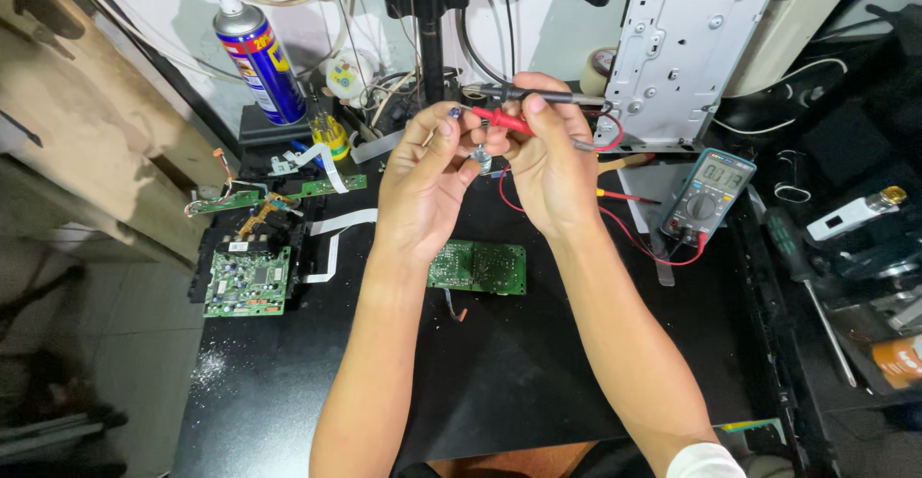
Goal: The person repairs circuit boards by stripping wires with a pair of pliers, testing components with a multimeter, and soldering parts onto the boards using a soldering iron.
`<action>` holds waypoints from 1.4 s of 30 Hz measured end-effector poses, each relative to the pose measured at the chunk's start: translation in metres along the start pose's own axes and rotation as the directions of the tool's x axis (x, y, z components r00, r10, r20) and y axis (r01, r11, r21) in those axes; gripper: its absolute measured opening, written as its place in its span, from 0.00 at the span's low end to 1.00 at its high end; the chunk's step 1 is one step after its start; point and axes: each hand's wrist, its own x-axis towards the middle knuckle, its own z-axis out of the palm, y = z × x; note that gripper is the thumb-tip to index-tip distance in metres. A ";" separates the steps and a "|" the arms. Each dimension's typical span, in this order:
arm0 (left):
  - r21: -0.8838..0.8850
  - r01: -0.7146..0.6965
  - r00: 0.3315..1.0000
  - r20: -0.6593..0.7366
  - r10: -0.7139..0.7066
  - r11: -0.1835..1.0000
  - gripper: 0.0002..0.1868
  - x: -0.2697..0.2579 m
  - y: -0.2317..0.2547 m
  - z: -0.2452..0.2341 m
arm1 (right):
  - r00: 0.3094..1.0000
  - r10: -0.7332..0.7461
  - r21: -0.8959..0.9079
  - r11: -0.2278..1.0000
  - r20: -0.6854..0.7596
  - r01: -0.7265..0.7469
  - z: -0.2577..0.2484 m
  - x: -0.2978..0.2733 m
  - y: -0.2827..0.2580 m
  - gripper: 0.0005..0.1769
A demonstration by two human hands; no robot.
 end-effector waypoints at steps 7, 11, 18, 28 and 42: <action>-0.009 0.032 0.999 -0.019 -0.032 0.999 0.13 0.000 -0.003 -0.001 | 1.000 -0.007 -0.024 1.000 0.020 0.008 0.001 -0.002 -0.003 0.15; -0.014 0.021 1.000 -0.004 -0.021 1.000 0.13 0.000 -0.002 -0.003 | 0.999 -0.028 -0.059 0.998 0.039 0.030 0.004 -0.003 0.001 0.14; 0.014 -0.070 0.997 0.015 0.070 0.997 0.10 -0.003 0.002 0.005 | 0.998 -0.038 -0.027 0.999 0.045 0.040 0.002 -0.002 0.006 0.15; 0.106 -0.100 0.994 -0.031 0.104 0.989 0.07 -0.007 0.005 0.007 | 0.999 -0.005 -0.028 1.000 0.047 0.006 0.006 -0.005 0.000 0.15; 0.165 -0.174 0.982 -0.050 0.184 0.971 0.05 0.001 -0.014 0.032 | 0.999 0.031 -0.001 1.000 0.011 -0.031 -0.005 0.003 -0.023 0.15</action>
